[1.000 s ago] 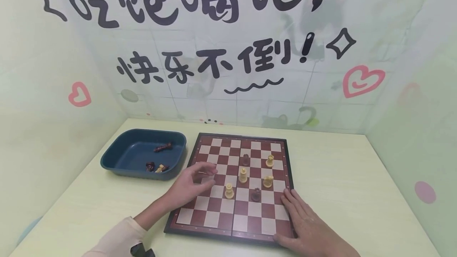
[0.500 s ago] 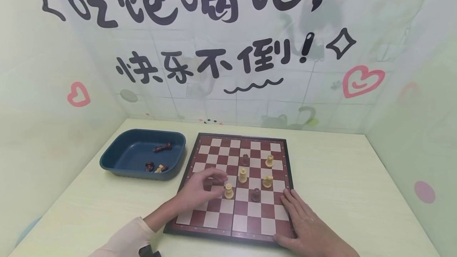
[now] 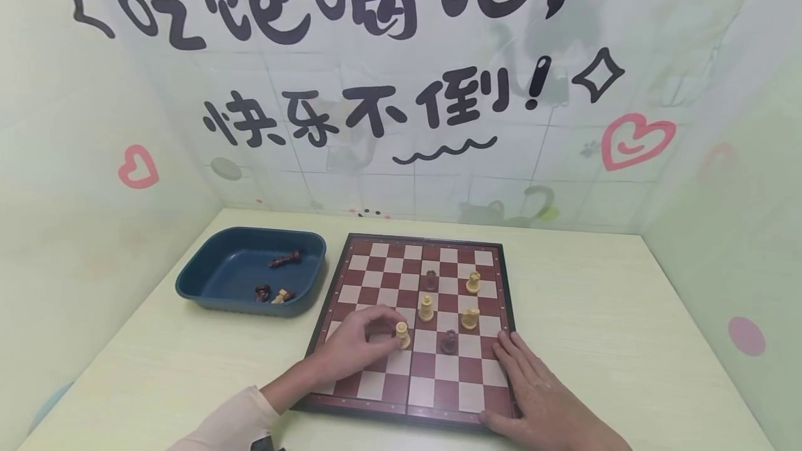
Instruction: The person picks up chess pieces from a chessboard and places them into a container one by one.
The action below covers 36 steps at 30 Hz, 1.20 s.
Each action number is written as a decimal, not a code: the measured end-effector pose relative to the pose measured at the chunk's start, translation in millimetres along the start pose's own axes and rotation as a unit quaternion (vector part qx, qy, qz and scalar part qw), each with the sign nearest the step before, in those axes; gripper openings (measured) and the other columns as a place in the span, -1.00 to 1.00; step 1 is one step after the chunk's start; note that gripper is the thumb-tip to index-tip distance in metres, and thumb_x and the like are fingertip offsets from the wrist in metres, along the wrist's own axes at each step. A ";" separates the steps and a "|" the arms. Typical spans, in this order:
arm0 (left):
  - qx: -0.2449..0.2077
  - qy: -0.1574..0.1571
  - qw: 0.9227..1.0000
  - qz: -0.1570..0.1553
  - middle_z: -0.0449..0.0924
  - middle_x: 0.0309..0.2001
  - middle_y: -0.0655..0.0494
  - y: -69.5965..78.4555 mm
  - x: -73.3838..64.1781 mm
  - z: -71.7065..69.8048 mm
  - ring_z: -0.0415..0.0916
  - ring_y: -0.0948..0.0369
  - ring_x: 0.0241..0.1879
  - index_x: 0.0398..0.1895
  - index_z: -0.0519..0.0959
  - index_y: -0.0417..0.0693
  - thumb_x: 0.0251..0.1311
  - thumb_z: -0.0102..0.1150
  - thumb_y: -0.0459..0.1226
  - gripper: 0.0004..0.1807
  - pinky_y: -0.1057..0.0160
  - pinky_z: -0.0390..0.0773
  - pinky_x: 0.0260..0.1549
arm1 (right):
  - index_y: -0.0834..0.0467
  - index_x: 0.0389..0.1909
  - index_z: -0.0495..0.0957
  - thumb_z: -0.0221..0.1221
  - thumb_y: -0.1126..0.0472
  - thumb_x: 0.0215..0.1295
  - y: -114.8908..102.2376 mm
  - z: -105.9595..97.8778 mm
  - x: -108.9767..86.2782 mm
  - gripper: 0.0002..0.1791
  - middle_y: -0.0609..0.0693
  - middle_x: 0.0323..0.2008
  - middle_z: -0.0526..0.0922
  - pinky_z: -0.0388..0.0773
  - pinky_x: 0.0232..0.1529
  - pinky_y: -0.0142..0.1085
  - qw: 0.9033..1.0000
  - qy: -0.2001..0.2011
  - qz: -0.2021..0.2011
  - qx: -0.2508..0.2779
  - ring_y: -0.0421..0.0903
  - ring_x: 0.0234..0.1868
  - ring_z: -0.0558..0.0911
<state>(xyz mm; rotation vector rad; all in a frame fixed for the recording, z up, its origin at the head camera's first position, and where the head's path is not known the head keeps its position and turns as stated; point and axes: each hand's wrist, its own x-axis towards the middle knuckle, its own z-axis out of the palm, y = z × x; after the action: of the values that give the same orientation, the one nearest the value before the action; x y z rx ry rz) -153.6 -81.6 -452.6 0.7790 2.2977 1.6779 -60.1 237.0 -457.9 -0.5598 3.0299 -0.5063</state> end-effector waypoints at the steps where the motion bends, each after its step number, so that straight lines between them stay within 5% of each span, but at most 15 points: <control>1: 0.000 0.001 1.000 0.000 0.63 -0.08 0.23 -0.5 -0.1 0.2 0.61 0.23 -0.05 -0.05 0.66 -0.01 0.25 0.39 -0.40 -0.76 0.23 0.61 0.03 | 0.25 0.55 0.12 0.18 -0.49 0.22 0.1 0.1 0.0 0.16 0.16 0.54 0.12 0.44 0.25 0.11 1.000 0.002 -0.001 -0.001 0.13 0.50 0.14; 16: 0.050 0.008 0.999 -0.007 0.66 -0.09 0.35 -0.3 -2.3 -0.6 0.59 0.31 -0.04 -0.03 0.71 0.02 0.26 0.40 -0.27 -0.77 0.16 0.56 0.10 | 0.27 0.54 0.14 0.21 -0.46 0.21 1.8 5.5 0.2 0.14 0.18 0.53 0.14 0.45 0.23 0.11 1.000 0.016 -0.013 -0.010 0.14 0.49 0.16; 36: 0.038 0.008 0.999 -0.011 0.66 -0.11 0.38 3.4 -2.8 0.2 0.60 0.31 -0.05 -0.04 0.72 0.03 0.26 0.40 -0.28 -0.79 0.16 0.54 0.13 | 0.28 0.53 0.14 0.22 -0.46 0.21 1.3 5.2 0.4 0.14 0.20 0.52 0.14 0.45 0.22 0.13 1.000 0.016 -0.012 -0.008 0.15 0.49 0.16</control>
<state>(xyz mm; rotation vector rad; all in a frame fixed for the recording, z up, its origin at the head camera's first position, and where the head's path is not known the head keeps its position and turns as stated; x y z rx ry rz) -150.2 -82.1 -450.0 0.7552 2.3844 1.6002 -60.5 236.4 -463.2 -0.5942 3.0642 -0.4980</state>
